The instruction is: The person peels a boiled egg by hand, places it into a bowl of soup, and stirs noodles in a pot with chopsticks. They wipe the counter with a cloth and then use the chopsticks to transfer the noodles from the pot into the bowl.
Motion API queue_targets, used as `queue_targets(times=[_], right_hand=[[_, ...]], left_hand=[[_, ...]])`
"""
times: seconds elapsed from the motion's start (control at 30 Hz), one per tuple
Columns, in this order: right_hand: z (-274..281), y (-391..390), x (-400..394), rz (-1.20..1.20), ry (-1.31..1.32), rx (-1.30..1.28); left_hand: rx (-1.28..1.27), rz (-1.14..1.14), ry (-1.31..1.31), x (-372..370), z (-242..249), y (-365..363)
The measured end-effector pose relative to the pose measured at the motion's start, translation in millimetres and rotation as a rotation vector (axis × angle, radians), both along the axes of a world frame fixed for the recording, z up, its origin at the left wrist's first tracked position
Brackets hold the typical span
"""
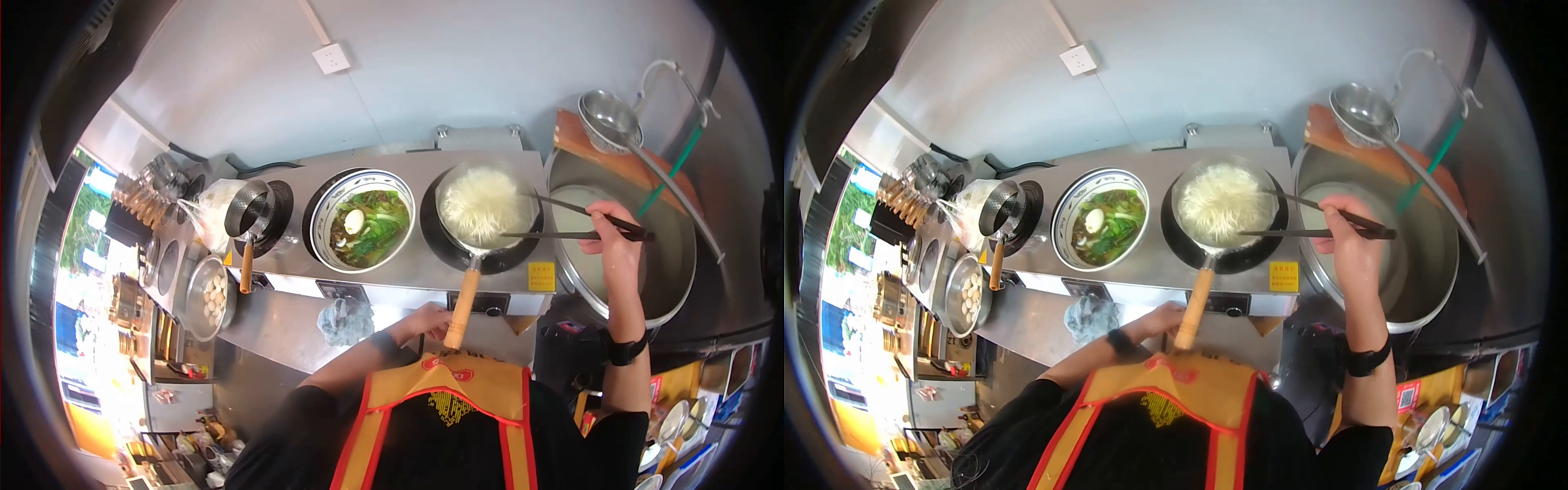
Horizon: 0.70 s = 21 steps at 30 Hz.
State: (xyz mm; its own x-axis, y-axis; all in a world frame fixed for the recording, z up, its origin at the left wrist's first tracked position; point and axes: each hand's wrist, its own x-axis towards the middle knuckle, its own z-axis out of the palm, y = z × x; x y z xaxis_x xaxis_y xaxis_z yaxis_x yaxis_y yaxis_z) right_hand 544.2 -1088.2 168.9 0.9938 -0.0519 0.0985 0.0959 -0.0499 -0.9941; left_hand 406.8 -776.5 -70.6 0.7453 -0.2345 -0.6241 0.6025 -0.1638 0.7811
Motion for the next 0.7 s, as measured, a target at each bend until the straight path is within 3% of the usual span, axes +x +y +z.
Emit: queue_targets(times=[0.03,0.2,0.33,0.4,0.5,0.53,0.6,0.7], right_hand=[[-10.1,0.0,10.2,0.01,0.026,0.004],[-60.1,13.3,28.5,0.081,0.147,0.136],[-100.8,24.0,31.6,0.076,0.158,0.325],[-109.2,32.8,28.4,0.066,0.113,0.295],[-117.9,43.6,23.7,-0.024,0.099,0.353],[-120.7,45.0,22.6,-0.018,0.096,0.346],[-128.4,46.6,21.3,-0.044,0.084,0.409],[-134.5,47.1,18.4,-0.056,0.121,0.481]], left_hand=[[-0.055,-0.066,-0.012,-0.8,5.9,7.3],[-0.139,0.058,0.009,-28.3,35.1,42.2],[-0.214,0.377,-0.1,-56.3,62.8,74.9],[-0.239,0.492,-0.148,-62.7,69.3,91.3],[-0.485,0.781,-0.213,-64.7,64.5,114.7],[-0.492,0.786,-0.216,-62.3,71.6,114.1],[-0.557,1.043,-0.309,-57.8,94.6,109.2],[-0.445,1.08,-0.416,-46.3,105.3,107.5]])
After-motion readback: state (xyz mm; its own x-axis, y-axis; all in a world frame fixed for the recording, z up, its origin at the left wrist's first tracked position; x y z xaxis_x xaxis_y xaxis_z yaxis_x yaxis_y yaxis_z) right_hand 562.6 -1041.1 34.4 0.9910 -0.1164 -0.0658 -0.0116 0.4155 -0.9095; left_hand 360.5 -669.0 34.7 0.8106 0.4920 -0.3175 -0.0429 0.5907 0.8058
